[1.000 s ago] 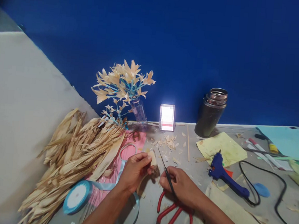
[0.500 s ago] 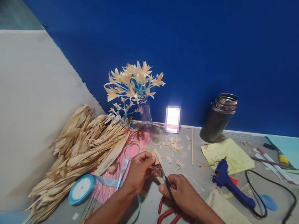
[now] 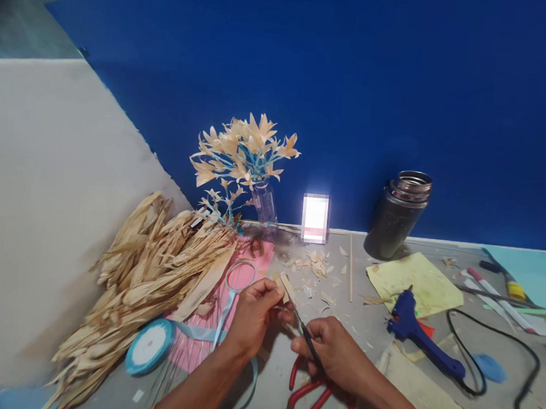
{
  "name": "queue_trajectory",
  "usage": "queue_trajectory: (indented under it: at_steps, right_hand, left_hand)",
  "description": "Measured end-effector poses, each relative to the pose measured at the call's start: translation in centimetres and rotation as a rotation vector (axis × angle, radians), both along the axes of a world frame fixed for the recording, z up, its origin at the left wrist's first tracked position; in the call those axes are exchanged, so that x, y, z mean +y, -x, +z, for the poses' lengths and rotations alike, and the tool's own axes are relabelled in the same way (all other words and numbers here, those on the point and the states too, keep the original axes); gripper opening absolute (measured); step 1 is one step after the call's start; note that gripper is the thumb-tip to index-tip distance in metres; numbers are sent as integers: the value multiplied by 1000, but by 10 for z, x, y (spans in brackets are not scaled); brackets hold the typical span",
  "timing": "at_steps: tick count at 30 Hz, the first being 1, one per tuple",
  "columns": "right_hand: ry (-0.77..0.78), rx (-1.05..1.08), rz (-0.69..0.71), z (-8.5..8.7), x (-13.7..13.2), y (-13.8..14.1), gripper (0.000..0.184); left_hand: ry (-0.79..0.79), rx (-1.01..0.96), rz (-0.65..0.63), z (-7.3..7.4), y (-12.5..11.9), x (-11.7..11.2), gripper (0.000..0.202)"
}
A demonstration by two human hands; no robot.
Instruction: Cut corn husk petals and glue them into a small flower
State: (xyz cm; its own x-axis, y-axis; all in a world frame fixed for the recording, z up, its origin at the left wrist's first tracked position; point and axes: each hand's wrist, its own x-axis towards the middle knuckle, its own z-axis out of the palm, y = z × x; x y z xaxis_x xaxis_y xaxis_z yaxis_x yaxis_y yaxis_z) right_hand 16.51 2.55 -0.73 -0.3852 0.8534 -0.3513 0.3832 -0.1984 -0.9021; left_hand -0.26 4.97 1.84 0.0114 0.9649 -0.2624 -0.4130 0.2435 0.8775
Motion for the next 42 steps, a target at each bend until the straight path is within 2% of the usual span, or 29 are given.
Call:
queue_trajectory:
  at_steps: [8, 12, 16, 20, 24, 27, 30, 32, 34, 38, 42]
  right_hand:
    - [22, 31, -6, -1, 0, -1, 37]
    - [-25, 193, -157, 0, 1, 2, 25]
    - [-33, 450, -308, 2, -1, 3, 43]
    - [52, 600, -370, 3, 0, 0, 48]
    - [243, 767, -325, 4, 0, -1, 44]
    - [241, 773, -367, 10, 0, 0, 39]
    - [107, 708, -428, 17, 0, -1, 38]
    - [35, 622, -401, 20, 1, -3, 37]
    - [1, 546, -344, 20, 1, -6, 37]
    - [-34, 494, -277, 18, 0, -7, 39]
    - [22, 596, -212, 19, -3, -5, 42]
  left_hand:
    - [13, 8, -6, 0, 8, -4, 33]
    - [59, -61, -18, -2, 7, -8, 34]
    - [39, -84, -39, -6, -4, -15, 30]
    - [-76, 28, -60, -9, -10, -20, 19]
    - [-366, 294, -49, -7, -7, -20, 7]
    - [-459, 359, -69, -9, -5, -19, 4]
    - [-273, 250, -145, -15, -2, -18, 13]
    - [-83, 81, -257, -17, 0, -18, 32]
    - [36, -45, -361, -17, 2, -18, 43]
    - [81, -87, -434, -19, 1, -20, 36]
    - [93, -301, -528, -24, -2, -24, 38]
